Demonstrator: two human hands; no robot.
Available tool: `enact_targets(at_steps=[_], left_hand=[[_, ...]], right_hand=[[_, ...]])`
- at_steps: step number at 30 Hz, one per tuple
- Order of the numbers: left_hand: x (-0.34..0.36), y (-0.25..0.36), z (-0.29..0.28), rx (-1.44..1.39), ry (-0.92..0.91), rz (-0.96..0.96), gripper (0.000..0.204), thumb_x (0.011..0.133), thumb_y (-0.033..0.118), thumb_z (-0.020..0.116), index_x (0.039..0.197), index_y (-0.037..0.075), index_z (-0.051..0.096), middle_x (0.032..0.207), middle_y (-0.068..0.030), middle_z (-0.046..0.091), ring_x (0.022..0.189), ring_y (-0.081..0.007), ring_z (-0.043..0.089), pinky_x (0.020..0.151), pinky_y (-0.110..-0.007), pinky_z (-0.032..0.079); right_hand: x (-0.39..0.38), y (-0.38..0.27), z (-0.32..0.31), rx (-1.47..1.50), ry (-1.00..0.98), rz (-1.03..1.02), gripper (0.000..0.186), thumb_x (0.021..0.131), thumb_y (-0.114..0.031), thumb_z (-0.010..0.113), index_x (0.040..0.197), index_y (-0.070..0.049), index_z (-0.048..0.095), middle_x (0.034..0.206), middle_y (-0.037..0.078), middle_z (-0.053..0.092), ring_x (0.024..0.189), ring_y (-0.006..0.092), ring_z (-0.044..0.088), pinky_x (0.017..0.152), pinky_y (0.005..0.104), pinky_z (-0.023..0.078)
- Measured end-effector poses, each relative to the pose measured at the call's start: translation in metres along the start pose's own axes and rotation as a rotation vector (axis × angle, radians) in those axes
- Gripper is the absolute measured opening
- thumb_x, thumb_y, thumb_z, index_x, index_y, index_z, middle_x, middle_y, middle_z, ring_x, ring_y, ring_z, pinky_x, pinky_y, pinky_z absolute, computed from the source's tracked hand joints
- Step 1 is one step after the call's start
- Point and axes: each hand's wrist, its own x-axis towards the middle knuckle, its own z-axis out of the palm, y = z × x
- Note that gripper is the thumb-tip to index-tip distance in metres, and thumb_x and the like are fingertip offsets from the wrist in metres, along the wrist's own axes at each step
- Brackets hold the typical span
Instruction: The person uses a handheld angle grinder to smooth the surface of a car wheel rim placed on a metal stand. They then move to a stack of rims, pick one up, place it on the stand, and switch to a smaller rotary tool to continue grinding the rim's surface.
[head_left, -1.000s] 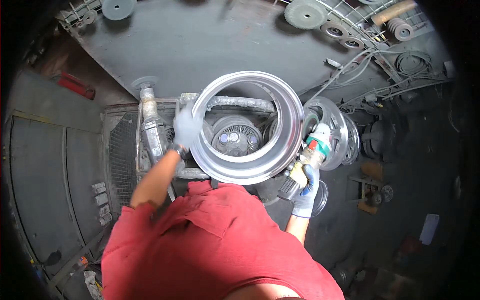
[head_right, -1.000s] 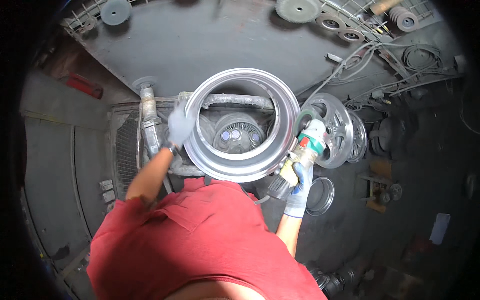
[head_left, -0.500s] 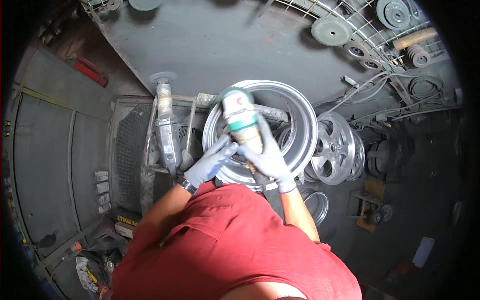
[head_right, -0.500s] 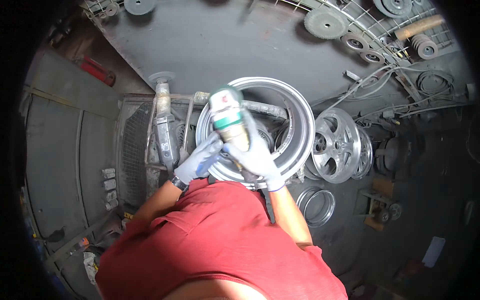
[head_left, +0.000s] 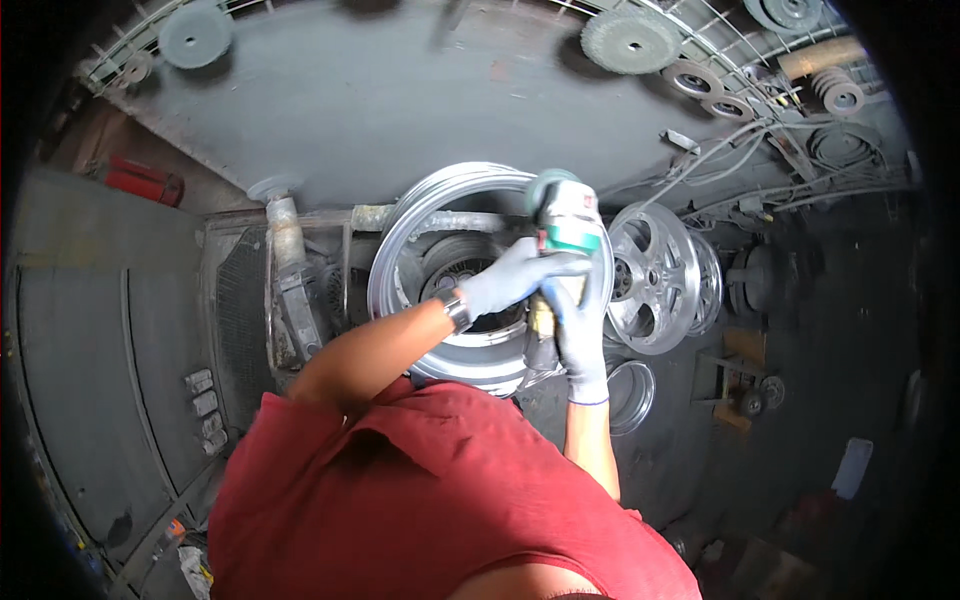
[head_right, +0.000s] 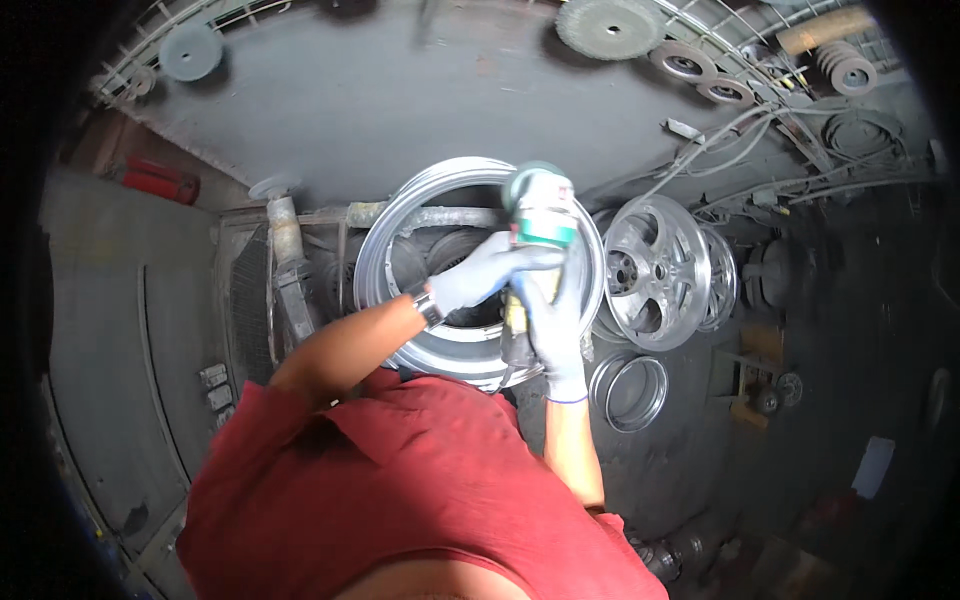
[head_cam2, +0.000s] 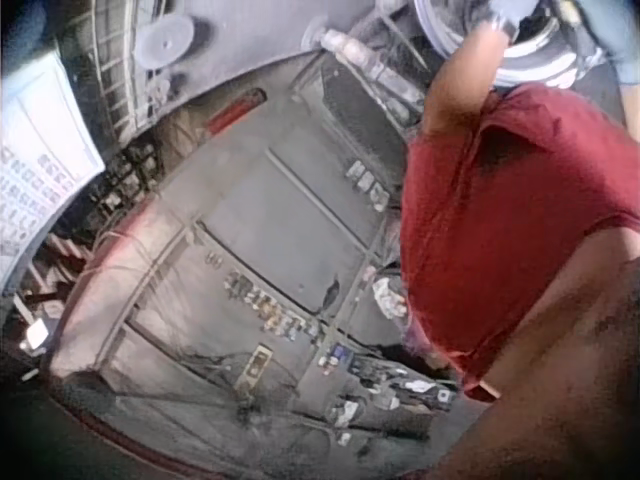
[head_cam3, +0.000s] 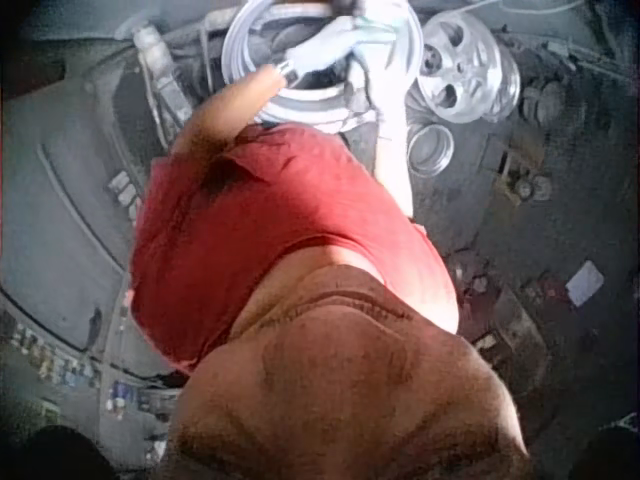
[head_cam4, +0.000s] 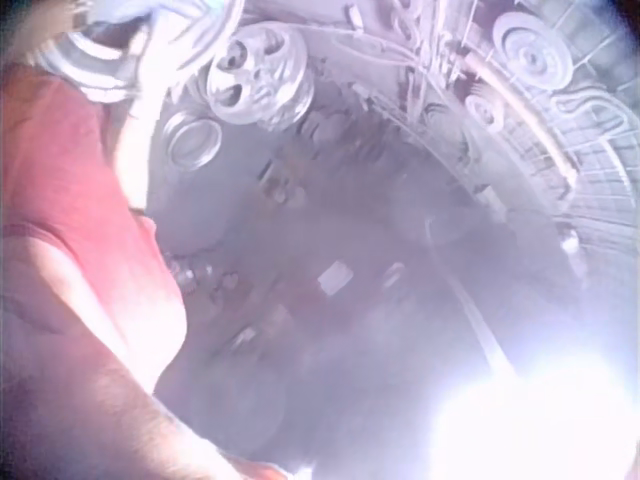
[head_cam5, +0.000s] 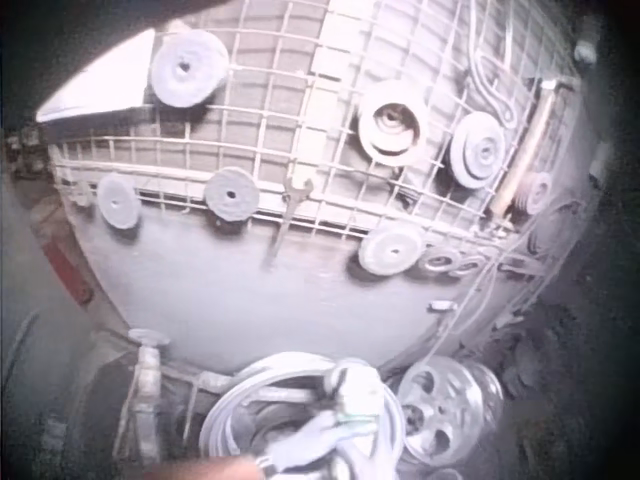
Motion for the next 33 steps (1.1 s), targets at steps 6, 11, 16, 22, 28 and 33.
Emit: enact_targets(at_steps=[6,11,16,22,28,33], left_hand=[[0.038,0.006,0.039,0.037,0.002,-0.44,0.037,0.09,0.031,0.078,0.112,0.001,0.071,0.102,-0.0057,0.072,0.089,-0.0133,0.069,0.08,-0.029,0.056],[0.002,0.013,0.018,-0.223,0.161,-0.183,0.038,0.094,0.029,0.076,0.12,0.004,0.067,0.103,-0.0042,0.071,0.091,-0.0134,0.07,0.079,-0.031,0.057],[-0.078,0.001,-0.01,-0.543,0.404,0.259,0.04,0.101,0.033,0.062,0.13,0.006,0.059,0.111,-0.0066,0.069,0.101,-0.0168,0.069,0.092,-0.034,0.056],[-0.118,0.003,-0.004,-0.555,0.538,0.414,0.051,0.1,0.046,0.059,0.134,0.008,0.054,0.112,-0.0081,0.067,0.101,-0.0205,0.069,0.089,-0.036,0.058],[-0.034,0.023,0.007,-0.518,0.351,0.103,0.039,0.101,0.036,0.063,0.127,0.007,0.061,0.109,-0.0054,0.068,0.1,-0.0169,0.069,0.093,-0.033,0.055],[0.037,0.025,0.038,-0.238,0.158,-0.35,0.039,0.095,0.029,0.074,0.122,0.003,0.064,0.107,-0.0052,0.07,0.092,-0.0142,0.071,0.082,-0.03,0.058]], right_hand=[[-0.014,0.008,-0.011,0.396,0.251,0.074,0.062,0.1,-0.016,0.065,0.153,-0.001,0.037,0.133,0.014,0.055,0.117,0.0204,0.059,0.099,0.0343,0.051],[-0.002,-0.025,0.003,0.086,-0.024,0.032,0.074,0.099,-0.02,0.066,0.158,-0.001,0.026,0.141,0.018,0.052,0.125,0.0239,0.057,0.105,0.0354,0.048],[0.009,-0.056,0.053,-0.297,-0.475,-0.142,0.099,0.092,-0.028,0.068,0.165,-0.001,0.007,0.138,0.034,0.056,0.128,0.0425,0.06,0.109,0.0437,0.046],[0.006,-0.082,0.073,-0.432,-0.689,-0.009,0.092,0.092,-0.022,0.066,0.165,-0.003,0.014,0.138,0.035,0.058,0.127,0.0437,0.061,0.11,0.0415,0.044],[0.013,-0.076,0.028,-0.225,-0.29,-0.048,0.092,0.096,-0.028,0.067,0.164,0.002,0.014,0.135,0.028,0.06,0.13,0.0365,0.059,0.109,0.0434,0.045],[-0.001,-0.047,-0.005,0.035,0.186,0.023,0.069,0.103,-0.028,0.061,0.159,0.0,0.031,0.14,0.019,0.057,0.118,0.0266,0.065,0.097,0.0357,0.055]])
